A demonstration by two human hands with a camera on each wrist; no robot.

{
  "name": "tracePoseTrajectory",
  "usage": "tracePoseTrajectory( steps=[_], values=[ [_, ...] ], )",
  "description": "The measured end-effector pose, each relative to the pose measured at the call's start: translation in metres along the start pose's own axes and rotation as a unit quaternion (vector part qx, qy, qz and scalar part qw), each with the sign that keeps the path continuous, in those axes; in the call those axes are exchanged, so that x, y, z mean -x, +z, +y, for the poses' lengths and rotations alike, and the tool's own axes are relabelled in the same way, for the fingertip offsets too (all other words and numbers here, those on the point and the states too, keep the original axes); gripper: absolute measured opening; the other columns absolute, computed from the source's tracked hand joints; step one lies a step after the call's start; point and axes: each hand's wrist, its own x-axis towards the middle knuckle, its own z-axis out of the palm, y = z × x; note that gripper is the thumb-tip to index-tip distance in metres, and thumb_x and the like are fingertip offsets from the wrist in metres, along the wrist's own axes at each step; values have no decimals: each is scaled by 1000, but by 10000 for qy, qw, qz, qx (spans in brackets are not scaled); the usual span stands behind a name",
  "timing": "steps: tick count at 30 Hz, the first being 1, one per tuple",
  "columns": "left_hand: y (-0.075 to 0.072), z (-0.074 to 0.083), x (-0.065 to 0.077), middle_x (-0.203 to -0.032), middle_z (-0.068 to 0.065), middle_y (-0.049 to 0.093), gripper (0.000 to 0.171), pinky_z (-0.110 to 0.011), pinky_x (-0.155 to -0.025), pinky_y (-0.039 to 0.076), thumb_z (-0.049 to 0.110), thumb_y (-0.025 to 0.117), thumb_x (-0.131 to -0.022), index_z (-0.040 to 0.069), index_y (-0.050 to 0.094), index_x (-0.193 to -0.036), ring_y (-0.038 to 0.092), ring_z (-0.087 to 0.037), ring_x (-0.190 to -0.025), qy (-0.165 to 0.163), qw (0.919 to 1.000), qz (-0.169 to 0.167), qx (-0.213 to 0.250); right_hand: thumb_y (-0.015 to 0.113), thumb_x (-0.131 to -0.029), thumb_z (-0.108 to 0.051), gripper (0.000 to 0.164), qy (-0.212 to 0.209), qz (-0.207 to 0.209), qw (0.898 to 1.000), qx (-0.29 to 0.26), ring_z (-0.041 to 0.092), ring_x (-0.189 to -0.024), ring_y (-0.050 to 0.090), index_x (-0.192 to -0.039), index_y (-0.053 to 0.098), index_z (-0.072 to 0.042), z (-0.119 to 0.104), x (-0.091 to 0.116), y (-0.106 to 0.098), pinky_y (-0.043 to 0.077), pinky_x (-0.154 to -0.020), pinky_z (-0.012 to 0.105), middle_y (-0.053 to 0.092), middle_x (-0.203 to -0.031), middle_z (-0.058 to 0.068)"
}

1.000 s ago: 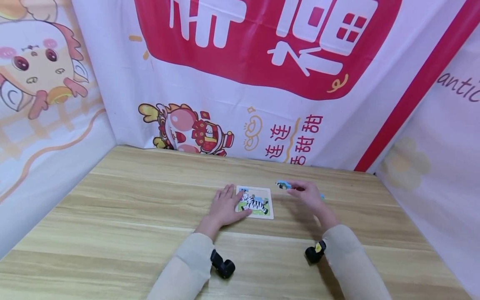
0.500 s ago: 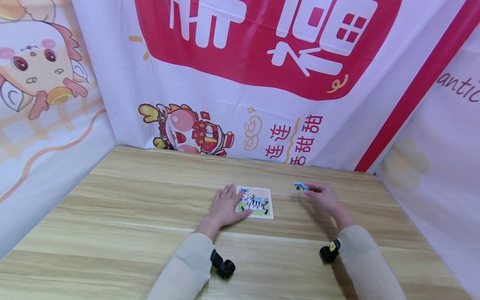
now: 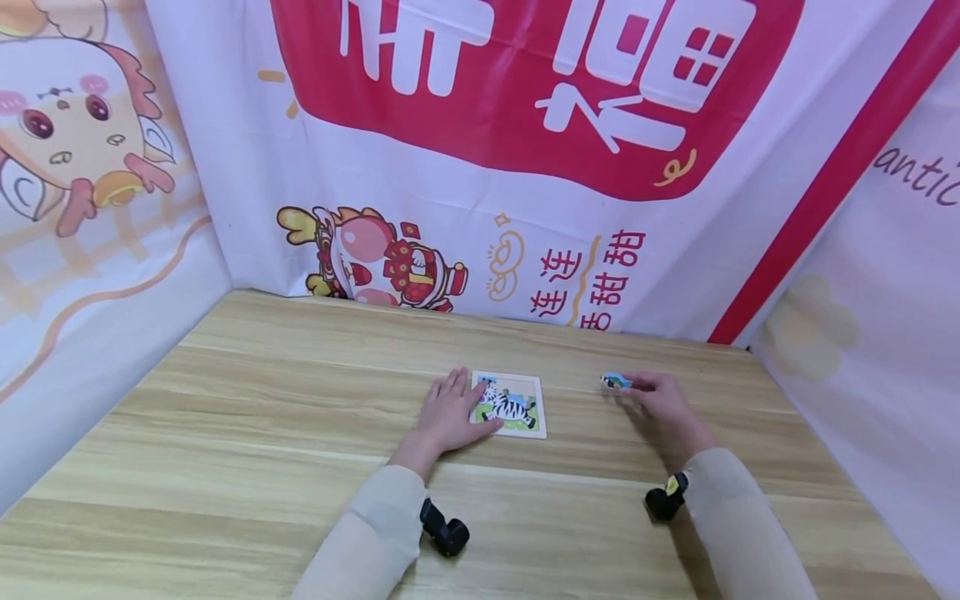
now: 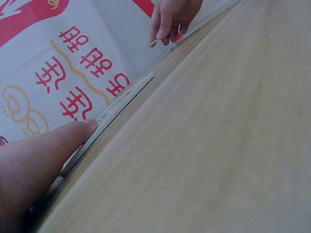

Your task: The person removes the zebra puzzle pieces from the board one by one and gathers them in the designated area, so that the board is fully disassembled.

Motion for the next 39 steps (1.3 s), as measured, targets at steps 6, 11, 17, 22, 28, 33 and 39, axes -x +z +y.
tracePoseTrajectory(
  steps=[6,11,17,22,28,33,39],
  values=[
    [0,0,0,-141,-14,11,78,-43,-100,0,69,35,-75,20,30,-135,3,-25,-128,-25,10000,-25,16,58,-83,-12,32,-42,138,9991,399,23,-84,46,-110,56,3,8,-5,3,40,-69,29,56,-97,16],
    [0,0,0,-141,-14,11,78,-43,-100,0,69,34,-75,20,30,-135,3,-26,-128,1,10000,-18,29,59,-82,-14,33,52,118,9996,261,24,-84,44,-111,56,2,14,-6,4,37,-70,30,54,-97,16],
    [0,1,1,-141,-14,11,77,-43,-100,0,69,34,-75,20,30,-135,3,-25,-128,-13,10000,-12,22,61,-80,-15,35,-168,196,9983,523,25,-83,46,-110,57,3,18,-7,5,38,-70,31,54,-93,15],
    [-1,2,1,-141,-14,12,77,-43,-100,0,68,35,-76,20,30,-135,3,-25,-128,-12,10000,-10,22,62,-80,-13,34,-332,251,9960,787,23,-80,48,-108,58,4,19,-9,9,39,-69,31,56,-89,14],
    [-1,2,2,-141,-15,13,76,-43,-100,1,67,36,-76,19,30,-135,4,-26,-128,11,10000,22,-7,62,-80,-11,35,-336,145,9952,913,26,-86,49,-110,56,4,17,-10,11,38,-78,40,58,-94,16],
    [-1,2,2,-141,-15,13,76,-43,-101,2,67,35,-76,19,30,-135,5,-27,-128,30,10000,38,-87,61,-81,-15,36,11,-28,9958,914,28,-96,46,-113,56,0,14,-9,10,33,-86,46,54,-108,18],
    [0,1,1,-141,-15,13,77,-43,-101,2,67,35,-76,19,30,-135,5,-27,-128,33,9999,39,-96,61,-81,-16,40,-55,-78,9943,1062,30,-94,46,-116,53,2,11,-8,10,36,-82,46,52,-108,21]
  ],
)
